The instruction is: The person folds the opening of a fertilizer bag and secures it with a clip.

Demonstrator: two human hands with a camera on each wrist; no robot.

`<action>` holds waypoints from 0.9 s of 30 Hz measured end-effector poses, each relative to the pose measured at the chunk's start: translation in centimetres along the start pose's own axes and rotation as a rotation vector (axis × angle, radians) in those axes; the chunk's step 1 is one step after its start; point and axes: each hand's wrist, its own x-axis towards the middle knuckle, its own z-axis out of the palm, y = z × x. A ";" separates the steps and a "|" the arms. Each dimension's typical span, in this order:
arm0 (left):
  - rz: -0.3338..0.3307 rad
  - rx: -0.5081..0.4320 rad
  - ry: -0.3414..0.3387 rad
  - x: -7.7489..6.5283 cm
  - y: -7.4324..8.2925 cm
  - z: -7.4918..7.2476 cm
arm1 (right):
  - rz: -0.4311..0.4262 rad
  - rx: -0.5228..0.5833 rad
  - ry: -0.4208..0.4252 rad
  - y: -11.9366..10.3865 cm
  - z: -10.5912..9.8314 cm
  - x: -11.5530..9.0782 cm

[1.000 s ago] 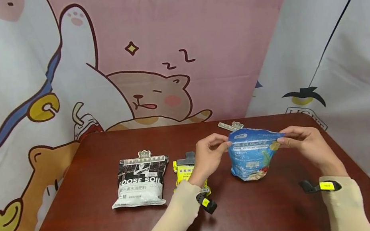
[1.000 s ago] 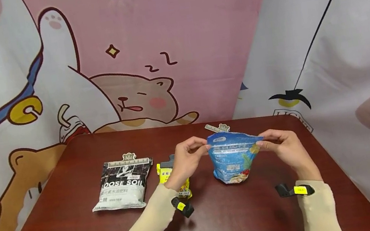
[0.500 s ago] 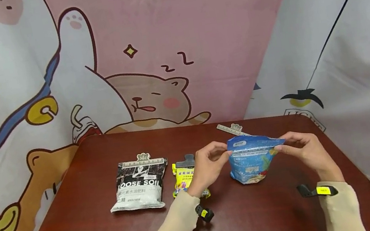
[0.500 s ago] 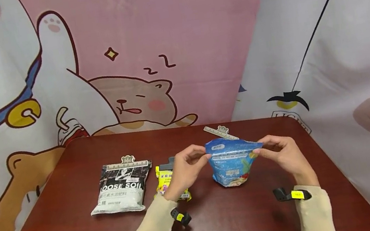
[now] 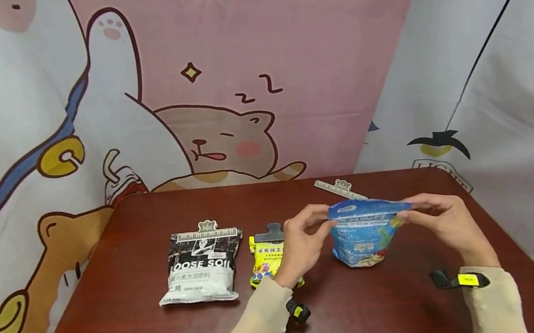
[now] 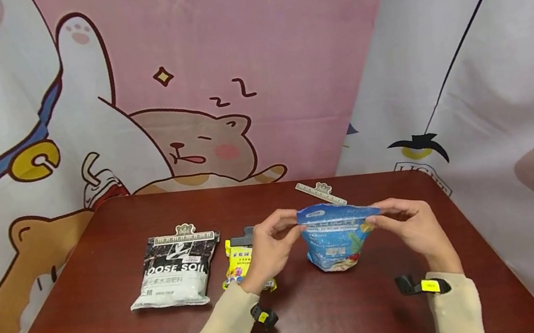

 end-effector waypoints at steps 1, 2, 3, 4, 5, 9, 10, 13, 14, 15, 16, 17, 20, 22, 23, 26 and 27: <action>0.017 0.000 0.004 0.0 -0.1 0.0 | 0.004 -0.004 0.008 0.0 0.1 0.0; 0.033 -0.001 0.008 0.0 -0.1 0.0 | 0.008 -0.003 0.016 -0.1 0.2 0.0; 0.053 0.001 0.012 0.0 -0.1 0.0 | 0.012 0.001 0.021 -0.1 0.3 0.0; 0.074 -0.001 0.015 0.0 -0.2 0.0 | 0.008 0.002 0.023 -0.1 0.4 0.0; 0.094 -0.005 0.020 0.0 -0.3 0.0 | -0.001 0.001 0.024 -0.1 0.4 0.0; 0.186 -0.022 0.013 0.1 -0.4 0.0 | -0.031 0.011 0.030 -0.1 0.6 0.2; 0.204 -0.020 0.009 0.1 -0.4 0.0 | -0.044 0.012 0.026 -0.1 0.6 0.2; 0.237 0.033 0.003 0.2 -0.4 0.1 | -0.080 0.026 0.013 0.0 0.6 0.1; 0.233 0.056 0.004 0.1 -0.3 0.1 | -0.094 0.035 0.004 0.0 0.5 0.0; 0.227 0.081 0.006 0.1 -0.3 0.1 | -0.106 0.043 -0.002 0.0 0.5 0.0; 0.221 0.110 0.010 0.1 -0.3 0.2 | -0.120 0.043 -0.007 0.1 0.4 0.0; 0.213 0.131 0.011 0.1 -0.3 0.2 | -0.132 0.046 -0.011 0.1 0.4 -0.1; 0.208 0.174 0.012 0.0 -0.4 0.1 | -0.153 0.038 -0.019 -0.1 0.3 0.0; 0.213 0.184 0.007 0.0 -0.4 0.1 | -0.142 0.006 -0.010 -0.4 0.3 0.0; 0.217 0.184 0.004 0.1 -0.4 0.1 | -0.129 -0.009 -0.004 -0.5 0.3 0.0; 0.233 0.191 -0.008 0.2 -0.3 0.0 | -0.077 -0.060 0.006 -1.0 0.2 0.0; 0.238 0.197 -0.012 0.2 -0.3 -0.1 | -0.062 -0.072 0.007 -1.2 0.2 0.0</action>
